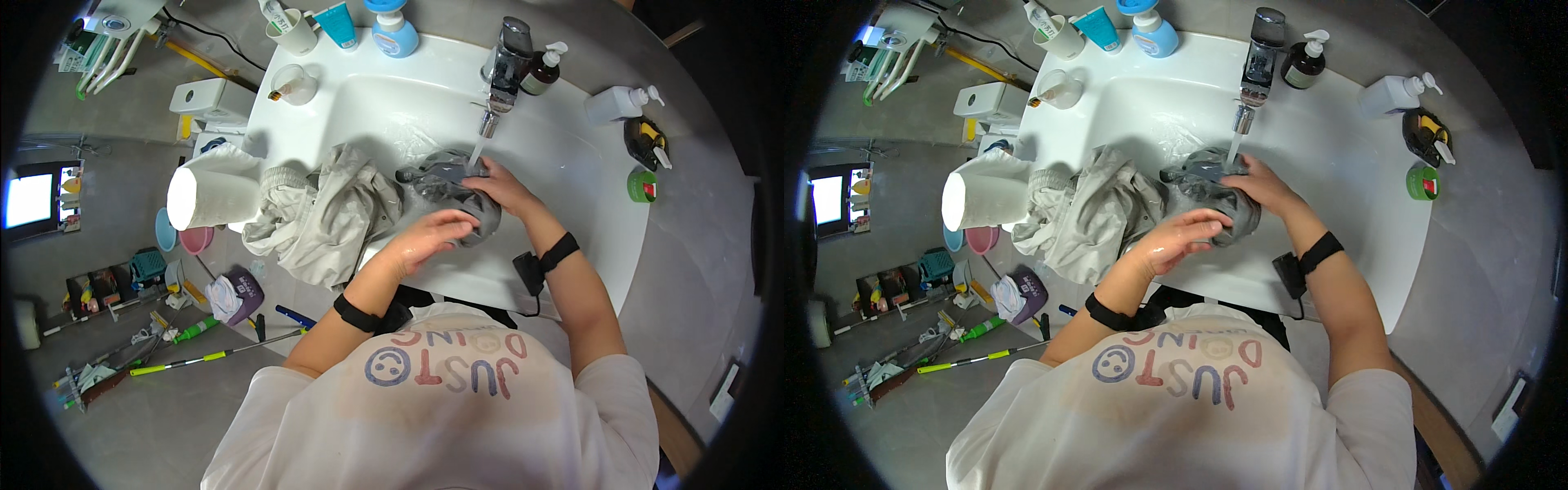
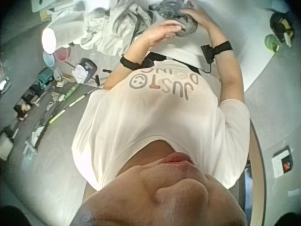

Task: Hand washing a gray piece of clothing in a bathroom sink.

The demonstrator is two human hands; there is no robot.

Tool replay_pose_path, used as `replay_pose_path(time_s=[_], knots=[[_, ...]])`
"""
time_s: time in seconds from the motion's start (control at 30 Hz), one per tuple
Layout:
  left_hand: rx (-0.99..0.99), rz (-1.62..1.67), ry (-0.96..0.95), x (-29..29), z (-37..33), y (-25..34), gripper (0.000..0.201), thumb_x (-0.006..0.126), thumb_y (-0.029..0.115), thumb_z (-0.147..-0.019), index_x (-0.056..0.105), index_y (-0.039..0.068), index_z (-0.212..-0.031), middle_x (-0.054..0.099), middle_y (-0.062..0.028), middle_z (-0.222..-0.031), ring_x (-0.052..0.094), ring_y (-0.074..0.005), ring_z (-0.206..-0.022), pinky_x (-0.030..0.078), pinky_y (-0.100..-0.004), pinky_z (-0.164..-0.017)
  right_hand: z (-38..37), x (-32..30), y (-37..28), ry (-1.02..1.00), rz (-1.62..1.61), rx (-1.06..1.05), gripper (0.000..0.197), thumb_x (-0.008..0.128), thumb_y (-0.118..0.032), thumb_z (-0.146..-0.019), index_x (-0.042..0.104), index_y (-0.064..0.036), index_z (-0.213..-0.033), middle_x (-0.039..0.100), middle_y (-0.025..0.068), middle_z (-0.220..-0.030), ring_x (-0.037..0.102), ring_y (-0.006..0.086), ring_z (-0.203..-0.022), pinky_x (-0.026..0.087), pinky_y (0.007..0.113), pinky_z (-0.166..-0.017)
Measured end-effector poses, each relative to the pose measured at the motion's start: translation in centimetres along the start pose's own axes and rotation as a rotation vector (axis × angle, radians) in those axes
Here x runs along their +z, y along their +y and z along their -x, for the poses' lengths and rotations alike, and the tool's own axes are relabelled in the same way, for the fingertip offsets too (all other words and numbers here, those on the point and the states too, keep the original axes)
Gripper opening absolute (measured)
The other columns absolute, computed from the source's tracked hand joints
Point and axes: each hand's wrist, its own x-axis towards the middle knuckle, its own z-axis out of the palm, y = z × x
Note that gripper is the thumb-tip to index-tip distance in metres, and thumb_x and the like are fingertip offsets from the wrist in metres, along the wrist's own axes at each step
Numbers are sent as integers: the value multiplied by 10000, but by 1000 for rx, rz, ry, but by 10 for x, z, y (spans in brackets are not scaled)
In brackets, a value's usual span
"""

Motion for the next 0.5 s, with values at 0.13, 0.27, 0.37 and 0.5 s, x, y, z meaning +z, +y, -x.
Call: replay_pose_path(time_s=[0.13, 0.27, 0.37, 0.5], knots=[[-42, 55, 409, -30, -39, -17, 578, 565, 399, -867, 389, 155, -1360, 379, -98, -1394, 342, -251, -1283, 336, -447, -968, -23, -9, 53, 515, 1017, -43, 625, 661, -357, -784, 438, -91, -1304, 436, 187, -1298, 425, 293, -1209, 402, 454, -967], [-26, 160, 692, -57, -87, -25, 698, 559, 432, -856, 252, 215, -1444, 265, -124, -1456, 333, -278, -1289, 375, -491, -926, -17, 26, 53, 162, 1453, -49, 482, 641, -265, -777, 514, -167, -1232, 356, 154, -1372, 348, 367, -1248, 383, 474, -982], [-132, 197, 756, -50, -114, -19, 766, 552, 448, -859, 144, 240, -1472, 233, -147, -1462, 303, -297, -1303, 368, -508, -947, -38, 11, 76, 266, 1363, -259, 386, 619, -122, -737, 578, -115, -1121, 428, 175, -1323, 417, 382, -1191, 407, 428, -953], [47, 724, 556, -66, -131, -39, 677, 467, 526, -887, 253, 171, -1421, 338, -119, -1428, 369, -302, -1275, 298, -539, -1018, -15, 64, 22, 297, 677, -303, 418, 470, 0, -770, 559, -169, -1142, 527, 171, -1156, 498, 381, -1087, 421, 406, -919]])
